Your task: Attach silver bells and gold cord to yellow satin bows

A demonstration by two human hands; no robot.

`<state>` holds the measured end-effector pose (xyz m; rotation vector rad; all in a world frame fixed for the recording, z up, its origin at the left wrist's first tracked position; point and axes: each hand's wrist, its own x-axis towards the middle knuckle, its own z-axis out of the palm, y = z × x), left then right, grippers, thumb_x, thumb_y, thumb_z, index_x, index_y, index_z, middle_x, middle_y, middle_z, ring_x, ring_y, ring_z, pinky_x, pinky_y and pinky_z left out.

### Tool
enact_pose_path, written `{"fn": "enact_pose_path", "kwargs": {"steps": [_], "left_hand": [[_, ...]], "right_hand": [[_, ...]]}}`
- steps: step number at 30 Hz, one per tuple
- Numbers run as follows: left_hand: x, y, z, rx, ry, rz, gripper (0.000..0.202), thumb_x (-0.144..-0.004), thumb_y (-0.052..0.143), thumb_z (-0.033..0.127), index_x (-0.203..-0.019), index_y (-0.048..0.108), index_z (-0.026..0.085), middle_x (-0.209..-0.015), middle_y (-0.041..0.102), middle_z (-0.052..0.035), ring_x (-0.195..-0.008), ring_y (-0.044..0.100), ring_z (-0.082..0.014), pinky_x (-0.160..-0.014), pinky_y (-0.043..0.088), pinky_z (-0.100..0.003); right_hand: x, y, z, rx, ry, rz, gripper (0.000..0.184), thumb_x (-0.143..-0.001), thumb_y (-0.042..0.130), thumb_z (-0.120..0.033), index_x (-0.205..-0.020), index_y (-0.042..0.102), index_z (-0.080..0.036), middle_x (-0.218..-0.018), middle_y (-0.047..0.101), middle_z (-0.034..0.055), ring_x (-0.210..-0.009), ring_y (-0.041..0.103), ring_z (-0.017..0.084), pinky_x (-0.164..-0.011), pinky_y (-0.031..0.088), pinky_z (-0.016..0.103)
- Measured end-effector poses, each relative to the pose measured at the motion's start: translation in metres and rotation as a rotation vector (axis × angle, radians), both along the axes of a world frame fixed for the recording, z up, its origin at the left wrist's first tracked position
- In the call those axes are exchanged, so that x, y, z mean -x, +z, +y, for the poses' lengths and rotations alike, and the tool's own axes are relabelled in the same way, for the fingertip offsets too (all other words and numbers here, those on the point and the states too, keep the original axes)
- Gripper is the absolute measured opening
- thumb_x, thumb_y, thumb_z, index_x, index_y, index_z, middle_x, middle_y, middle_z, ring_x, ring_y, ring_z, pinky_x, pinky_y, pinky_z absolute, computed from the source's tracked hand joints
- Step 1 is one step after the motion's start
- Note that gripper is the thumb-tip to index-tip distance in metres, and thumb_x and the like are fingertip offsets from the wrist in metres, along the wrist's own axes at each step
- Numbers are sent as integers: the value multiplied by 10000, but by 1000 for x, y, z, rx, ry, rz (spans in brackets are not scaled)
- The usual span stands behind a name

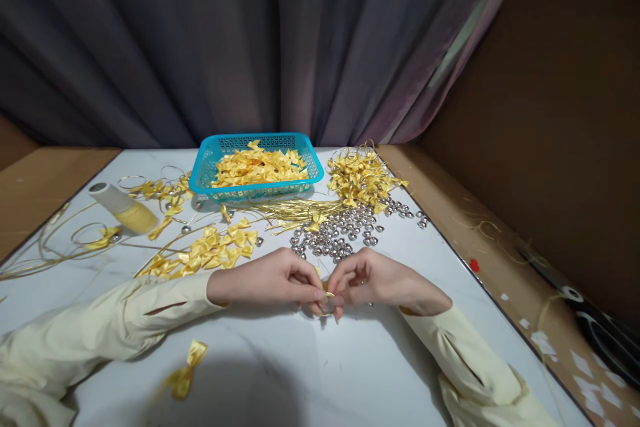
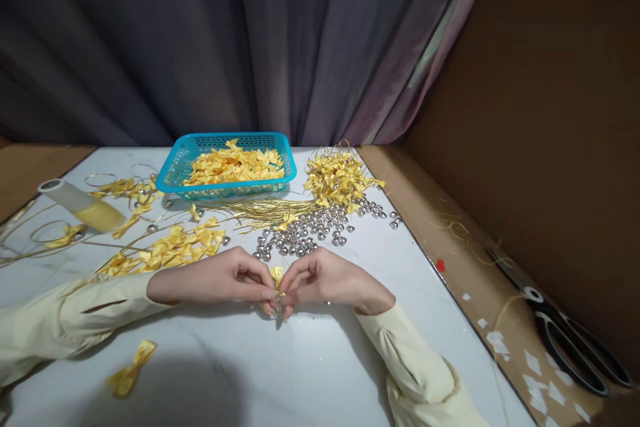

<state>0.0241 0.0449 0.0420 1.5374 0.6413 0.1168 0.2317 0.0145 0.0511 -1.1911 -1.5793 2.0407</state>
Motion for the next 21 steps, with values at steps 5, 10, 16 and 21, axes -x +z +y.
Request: {"fn": "enact_pose_path", "kwargs": {"steps": [5,10,16,21], "left_hand": [[1,0,0,-4,-23,11,173,-816,624,279,-812,711,130,-832,741,-75,-761,679,-149,-681,516,-230],[1,-1,1,6,-30,-8,156,-817,621,260,-808,711,133,-829,742,-68,-756,683,-142,-681,518,-219],[1,-1,0,16,-33,-9,158,-816,623,264,-808,716,137,-813,742,-62,-747,682,-135,-666,516,-212],[0,2,0,-105,-53,15,151,-823,609,227,-821,725,130,-808,745,-70,-730,681,-138,-655,511,-201]], "right_hand": [[-1,0,0,-16,6,-7,163,-686,734,-260,-781,701,-131,-632,685,11,-621,636,123,-612,461,221],[0,0,0,-23,12,-18,155,-680,732,-248,-786,712,-138,-667,695,17,-630,640,125,-612,462,221],[0,0,0,-17,13,-9,177,-687,728,-280,-790,711,-137,-656,690,16,-624,637,126,-620,463,228],[-1,-1,0,-16,22,6,208,-688,742,-310,-795,719,-133,-656,694,19,-630,631,124,-642,459,226]]}}
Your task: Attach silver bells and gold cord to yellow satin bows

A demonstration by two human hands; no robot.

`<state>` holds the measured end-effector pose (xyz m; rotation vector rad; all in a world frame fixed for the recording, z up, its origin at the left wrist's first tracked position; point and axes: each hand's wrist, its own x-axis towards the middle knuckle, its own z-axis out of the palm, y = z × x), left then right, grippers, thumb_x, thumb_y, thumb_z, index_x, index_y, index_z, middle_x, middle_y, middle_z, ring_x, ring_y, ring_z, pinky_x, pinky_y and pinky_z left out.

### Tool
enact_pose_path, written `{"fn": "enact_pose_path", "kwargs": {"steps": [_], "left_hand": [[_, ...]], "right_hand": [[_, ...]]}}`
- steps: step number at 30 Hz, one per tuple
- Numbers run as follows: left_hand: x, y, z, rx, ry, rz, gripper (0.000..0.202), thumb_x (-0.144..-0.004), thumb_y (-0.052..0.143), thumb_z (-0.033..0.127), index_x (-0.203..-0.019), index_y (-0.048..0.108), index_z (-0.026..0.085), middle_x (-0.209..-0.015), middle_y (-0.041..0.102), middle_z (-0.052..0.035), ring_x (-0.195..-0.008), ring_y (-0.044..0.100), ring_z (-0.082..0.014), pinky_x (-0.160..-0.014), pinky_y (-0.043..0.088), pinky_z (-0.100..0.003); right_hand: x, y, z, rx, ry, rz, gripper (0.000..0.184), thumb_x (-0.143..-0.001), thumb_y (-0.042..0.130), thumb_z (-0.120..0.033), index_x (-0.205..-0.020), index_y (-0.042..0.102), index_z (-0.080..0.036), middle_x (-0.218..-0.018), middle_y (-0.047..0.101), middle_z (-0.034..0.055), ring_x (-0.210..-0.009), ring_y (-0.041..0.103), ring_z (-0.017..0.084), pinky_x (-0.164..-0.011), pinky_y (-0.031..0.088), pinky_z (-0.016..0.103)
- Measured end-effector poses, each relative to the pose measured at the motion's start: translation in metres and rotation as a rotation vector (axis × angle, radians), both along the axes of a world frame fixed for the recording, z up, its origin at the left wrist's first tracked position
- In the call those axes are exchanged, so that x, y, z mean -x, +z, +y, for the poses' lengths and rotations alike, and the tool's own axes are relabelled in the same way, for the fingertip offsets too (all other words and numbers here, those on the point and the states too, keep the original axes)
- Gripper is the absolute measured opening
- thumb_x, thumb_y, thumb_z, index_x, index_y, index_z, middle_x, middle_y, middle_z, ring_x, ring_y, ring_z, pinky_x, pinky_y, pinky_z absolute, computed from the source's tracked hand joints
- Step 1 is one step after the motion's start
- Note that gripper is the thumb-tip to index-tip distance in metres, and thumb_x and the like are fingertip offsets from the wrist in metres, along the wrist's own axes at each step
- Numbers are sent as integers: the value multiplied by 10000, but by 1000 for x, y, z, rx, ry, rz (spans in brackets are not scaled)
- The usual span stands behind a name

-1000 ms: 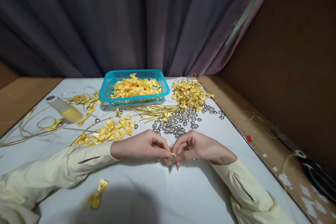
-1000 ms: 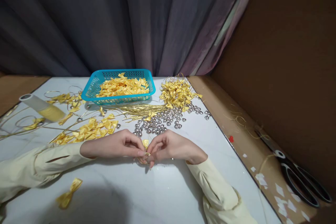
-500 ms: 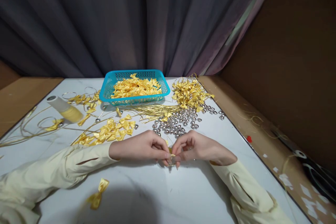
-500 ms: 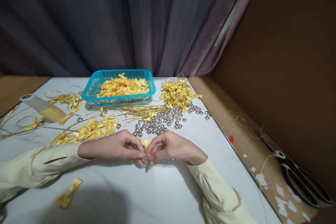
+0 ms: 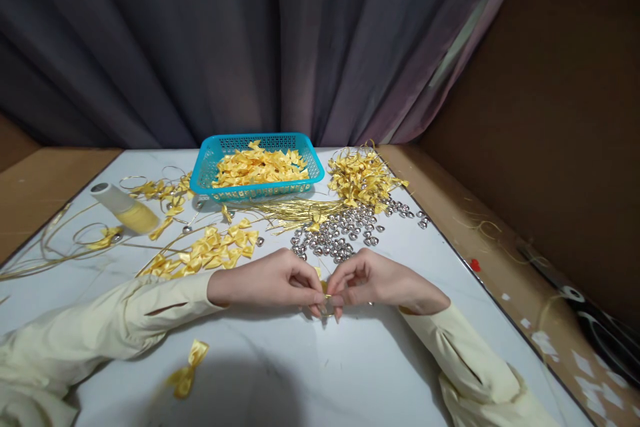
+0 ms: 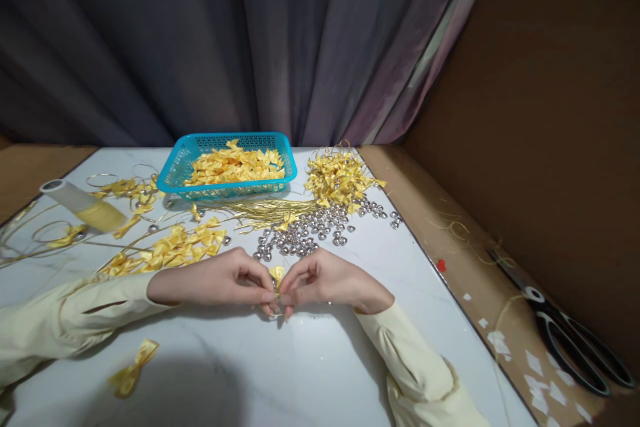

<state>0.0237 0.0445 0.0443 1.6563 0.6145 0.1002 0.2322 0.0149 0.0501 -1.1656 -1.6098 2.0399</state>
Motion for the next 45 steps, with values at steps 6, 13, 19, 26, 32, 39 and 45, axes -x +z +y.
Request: {"fn": "enact_pose_path", "kwargs": {"steps": [6,13,19,26,32,39,45], "left_hand": [[0,6,-1,-133,-42,35,175,-837,570,178,-851,731,111,-797,744,-76,-713,671,-134,-629,481,-177],[0,6,0,-198,-70,28,178,-834,567,173,-838,730,102,-791,741,-78,-699,660,-134,-624,469,-180],[1,7,-1,-209,-75,39,182,-835,562,178,-826,729,107,-790,740,-70,-685,648,-122,-606,455,-174],[0,10,-1,-236,-91,44,180,-833,548,146,-831,725,114,-799,742,-61,-696,658,-120,-617,460,-173],[0,11,-2,-228,-94,38,188,-835,544,159,-826,727,116,-800,742,-62,-704,659,-123,-620,459,-176],[0,10,-1,-229,-94,37,199,-835,542,171,-825,731,110,-796,741,-63,-670,639,-116,-584,430,-172],[0,6,-1,-214,-72,29,199,-837,541,183,-830,729,117,-802,742,-61,-699,650,-125,-615,451,-179]], "right_hand": [[2,2,0,-3,2,-6,139,-740,686,-251,-792,729,-129,-648,700,20,-625,621,119,-635,451,220],[1,2,1,-39,24,0,136,-780,618,-193,-817,733,-130,-665,700,17,-665,616,120,-658,447,218],[-2,-1,2,-64,71,37,172,-783,594,-182,-876,728,-126,-708,707,32,-687,635,138,-716,473,255],[-1,-2,1,-55,37,-23,152,-761,617,-189,-848,730,-139,-662,691,16,-647,625,122,-656,456,223],[0,0,1,-68,19,-63,149,-733,626,-165,-837,726,-128,-648,667,17,-619,596,115,-614,438,217],[3,4,0,-56,11,-73,133,-727,654,-213,-803,720,-126,-643,647,14,-596,568,109,-612,434,225],[3,1,0,-58,-18,-70,120,-725,668,-224,-778,718,-129,-596,634,0,-577,562,104,-599,425,219]]}}
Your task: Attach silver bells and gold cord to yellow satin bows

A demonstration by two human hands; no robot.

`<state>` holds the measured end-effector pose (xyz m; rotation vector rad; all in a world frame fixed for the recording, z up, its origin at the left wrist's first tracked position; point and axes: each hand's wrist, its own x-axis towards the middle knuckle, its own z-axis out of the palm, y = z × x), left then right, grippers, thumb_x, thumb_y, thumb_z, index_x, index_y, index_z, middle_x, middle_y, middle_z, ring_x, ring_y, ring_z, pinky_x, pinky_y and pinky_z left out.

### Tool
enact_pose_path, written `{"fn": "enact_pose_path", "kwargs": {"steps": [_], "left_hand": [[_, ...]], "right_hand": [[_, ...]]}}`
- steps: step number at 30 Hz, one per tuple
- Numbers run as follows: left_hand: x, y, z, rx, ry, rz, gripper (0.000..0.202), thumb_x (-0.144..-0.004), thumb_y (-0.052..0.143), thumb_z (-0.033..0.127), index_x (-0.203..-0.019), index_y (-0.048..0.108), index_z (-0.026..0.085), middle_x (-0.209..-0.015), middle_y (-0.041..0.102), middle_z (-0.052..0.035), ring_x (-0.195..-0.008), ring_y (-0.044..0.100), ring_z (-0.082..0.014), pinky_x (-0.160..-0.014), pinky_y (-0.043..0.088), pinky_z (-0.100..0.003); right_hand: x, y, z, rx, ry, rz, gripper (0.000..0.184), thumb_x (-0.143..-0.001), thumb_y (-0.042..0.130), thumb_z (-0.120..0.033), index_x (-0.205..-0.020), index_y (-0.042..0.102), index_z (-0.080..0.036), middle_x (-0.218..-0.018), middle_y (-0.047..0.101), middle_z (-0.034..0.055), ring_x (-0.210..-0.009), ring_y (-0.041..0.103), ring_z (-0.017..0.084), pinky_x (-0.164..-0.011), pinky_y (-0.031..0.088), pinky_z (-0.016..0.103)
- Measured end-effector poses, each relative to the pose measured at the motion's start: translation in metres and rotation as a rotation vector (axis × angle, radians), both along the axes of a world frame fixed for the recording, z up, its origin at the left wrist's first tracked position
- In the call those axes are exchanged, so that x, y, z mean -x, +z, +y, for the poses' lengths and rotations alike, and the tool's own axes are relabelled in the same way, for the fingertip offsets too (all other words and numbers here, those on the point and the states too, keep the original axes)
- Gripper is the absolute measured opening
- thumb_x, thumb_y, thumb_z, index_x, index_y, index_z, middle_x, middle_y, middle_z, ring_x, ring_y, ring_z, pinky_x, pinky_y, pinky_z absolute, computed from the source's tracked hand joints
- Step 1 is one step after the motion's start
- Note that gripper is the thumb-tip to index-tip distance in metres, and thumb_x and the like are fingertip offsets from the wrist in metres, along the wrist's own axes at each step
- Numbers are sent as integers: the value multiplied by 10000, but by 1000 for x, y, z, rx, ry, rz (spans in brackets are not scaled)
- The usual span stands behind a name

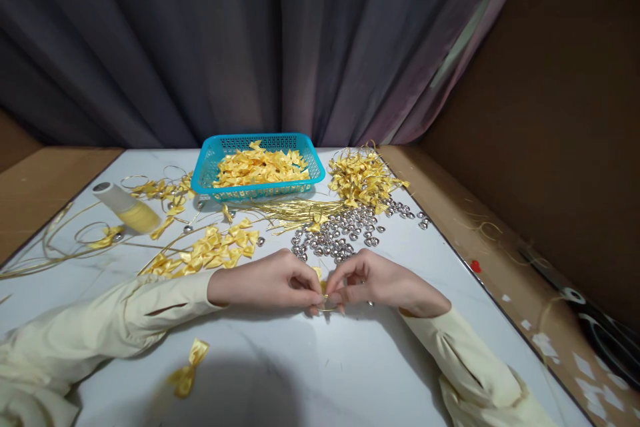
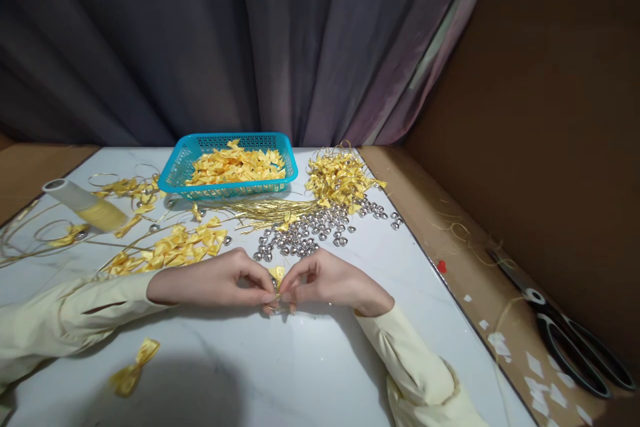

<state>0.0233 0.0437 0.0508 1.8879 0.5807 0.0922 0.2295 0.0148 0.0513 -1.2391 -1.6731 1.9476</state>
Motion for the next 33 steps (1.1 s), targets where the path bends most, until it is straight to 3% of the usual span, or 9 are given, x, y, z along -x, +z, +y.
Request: {"fn": "enact_pose_path", "kwargs": {"steps": [9,17,23,27,33], "left_hand": [[1,-3,2,21,89,-20,176,-829,547,150,-810,719,124,-750,743,-52,-687,671,-122,-622,486,-179],[1,-2,7,-44,153,-10,192,-844,534,178,-801,716,137,-738,735,-38,-694,666,-122,-644,478,-191],[0,-7,16,-35,211,-57,239,-873,527,324,-843,686,149,-771,697,-24,-700,613,-123,-641,448,-215],[-1,-14,25,-209,312,-51,283,-918,435,321,-819,638,150,-781,642,-21,-739,564,-143,-684,423,-257],[0,-31,18,-438,153,-7,193,-918,466,308,-989,589,177,-928,563,-46,-896,519,-189,-792,409,-311]], "right_hand": [[4,2,0,-133,-95,-105,121,-756,631,-214,-764,730,-146,-623,662,4,-542,543,88,-517,407,195],[12,-3,-2,-258,-211,-163,134,-777,603,-216,-736,713,-152,-674,693,20,-610,597,112,-622,467,232],[10,1,-1,-341,-258,-227,149,-780,580,-225,-706,694,-164,-679,699,27,-664,597,144,-671,458,264],[3,6,0,-296,-310,-268,163,-775,580,-274,-716,679,-158,-650,687,30,-600,553,143,-597,431,267],[-2,3,2,-244,-280,-226,159,-744,601,-276,-705,674,-140,-648,679,39,-599,574,138,-564,412,245]]}}
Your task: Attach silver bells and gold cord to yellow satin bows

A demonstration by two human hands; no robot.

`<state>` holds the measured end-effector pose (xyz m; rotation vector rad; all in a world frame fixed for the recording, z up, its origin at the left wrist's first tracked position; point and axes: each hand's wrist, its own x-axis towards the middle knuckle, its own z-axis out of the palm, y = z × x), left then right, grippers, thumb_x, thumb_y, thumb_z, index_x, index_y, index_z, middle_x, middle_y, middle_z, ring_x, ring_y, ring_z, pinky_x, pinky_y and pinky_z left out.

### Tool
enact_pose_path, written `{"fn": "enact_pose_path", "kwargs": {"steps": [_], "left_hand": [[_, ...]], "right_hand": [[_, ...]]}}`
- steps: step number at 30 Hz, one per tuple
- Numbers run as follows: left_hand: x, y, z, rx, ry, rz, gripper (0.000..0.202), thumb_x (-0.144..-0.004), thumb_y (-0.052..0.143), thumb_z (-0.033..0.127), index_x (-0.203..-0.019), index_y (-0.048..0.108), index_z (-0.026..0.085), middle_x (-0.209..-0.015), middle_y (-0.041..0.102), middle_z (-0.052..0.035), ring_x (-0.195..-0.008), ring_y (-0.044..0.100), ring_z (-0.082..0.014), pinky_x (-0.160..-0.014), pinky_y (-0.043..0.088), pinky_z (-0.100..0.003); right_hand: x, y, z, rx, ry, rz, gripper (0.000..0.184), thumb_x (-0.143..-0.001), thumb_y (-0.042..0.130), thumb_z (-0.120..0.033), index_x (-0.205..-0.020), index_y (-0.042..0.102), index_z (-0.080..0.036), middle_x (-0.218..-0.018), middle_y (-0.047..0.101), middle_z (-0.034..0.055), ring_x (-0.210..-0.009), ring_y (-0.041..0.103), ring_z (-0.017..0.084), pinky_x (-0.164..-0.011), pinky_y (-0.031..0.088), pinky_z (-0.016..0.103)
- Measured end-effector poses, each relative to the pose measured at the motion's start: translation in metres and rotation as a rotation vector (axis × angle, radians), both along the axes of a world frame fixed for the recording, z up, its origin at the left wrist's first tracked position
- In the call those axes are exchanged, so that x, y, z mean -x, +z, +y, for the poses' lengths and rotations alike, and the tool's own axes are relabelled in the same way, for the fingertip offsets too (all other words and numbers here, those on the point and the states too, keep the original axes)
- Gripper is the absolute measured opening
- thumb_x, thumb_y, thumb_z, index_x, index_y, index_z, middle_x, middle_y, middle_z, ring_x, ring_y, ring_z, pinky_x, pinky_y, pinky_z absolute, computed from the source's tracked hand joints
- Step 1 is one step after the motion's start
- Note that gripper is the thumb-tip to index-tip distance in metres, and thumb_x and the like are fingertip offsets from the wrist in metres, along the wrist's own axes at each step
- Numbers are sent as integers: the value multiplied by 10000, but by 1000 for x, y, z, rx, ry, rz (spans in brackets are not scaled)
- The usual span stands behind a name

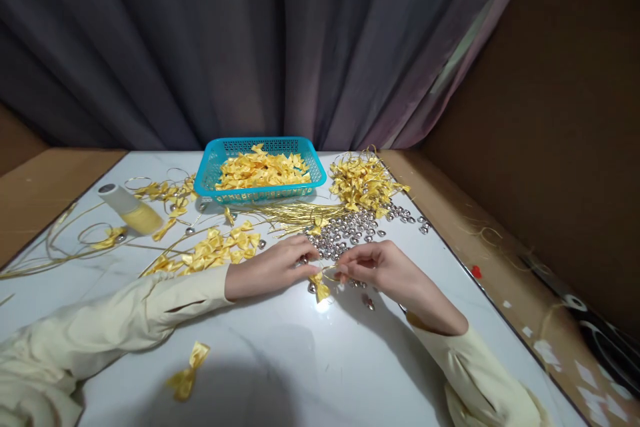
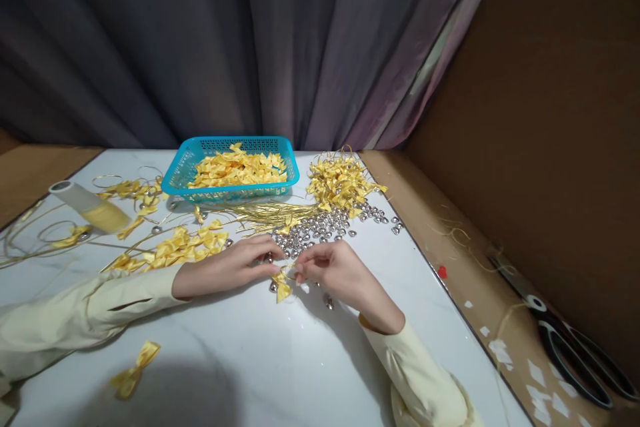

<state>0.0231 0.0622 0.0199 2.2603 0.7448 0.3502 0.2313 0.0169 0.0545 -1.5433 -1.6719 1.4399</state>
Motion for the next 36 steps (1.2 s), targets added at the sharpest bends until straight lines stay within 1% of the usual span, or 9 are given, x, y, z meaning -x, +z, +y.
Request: {"fn": "enact_pose_path", "kwargs": {"steps": [3,7,12,15,19,22,28,32,36], "left_hand": [[2,-3,-6,-28,-32,20,195,-922,464,303,-1058,546,191,-1006,512,-58,-991,474,-211,-847,398,-333],[2,-3,-8,-15,-63,33,125,-931,454,270,-937,540,180,-971,501,-47,-988,448,-203,-841,385,-315],[1,-4,-7,3,-85,25,160,-935,446,256,-812,506,174,-944,498,-41,-966,435,-192,-846,374,-303],[1,-1,-7,-43,-40,6,171,-943,408,251,-809,487,180,-910,500,-38,-927,444,-188,-823,379,-305],[1,12,-6,-70,91,-43,197,-947,366,264,-815,490,187,-814,539,-19,-788,490,-168,-733,391,-295],[1,19,-8,-16,164,-49,192,-944,370,284,-858,510,187,-720,557,9,-636,494,-138,-626,378,-268],[0,19,-13,161,219,-144,149,-934,405,310,-908,484,186,-684,611,19,-634,579,-133,-604,406,-248],[-3,16,-13,422,244,-222,162,-908,443,347,-936,453,188,-693,628,13,-592,569,-123,-554,430,-235],[-4,13,-10,640,254,-264,237,-865,514,328,-1023,479,155,-753,683,-31,-640,620,-138,-615,481,-268]], "right_hand": [[0,-4,0,31,2,15,137,-730,593,-247,-720,674,-137,-638,685,42,-591,584,141,-542,407,241],[-2,-10,1,45,7,15,138,-725,583,-236,-735,679,-137,-638,691,42,-571,595,142,-514,412,238],[-2,-11,1,84,43,22,124,-722,589,-224,-731,679,-140,-642,693,38,-551,597,138,-509,431,237],[0,-8,0,99,90,49,133,-740,583,-232,-716,680,-143,-650,692,38,-585,608,145,-555,458,251],[3,-10,0,53,97,57,154,-756,598,-255,-712,694,-143,-653,691,37,-623,610,147,-600,473,258],[3,-15,2,49,55,68,163,-757,613,-286,-743,705,-152,-655,687,33,-608,590,141,-569,461,249],[5,-9,0,20,-10,58,202,-772,629,-349,-726,711,-170,-713,690,44,-627,542,139,-510,414,234],[7,-7,-2,28,-49,92,188,-772,637,-351,-736,708,-181,-702,683,34,-619,537,136,-522,413,238],[7,-9,-2,29,-59,119,195,-761,654,-365,-767,715,-180,-695,683,33,-654,560,150,-589,436,261]]}}
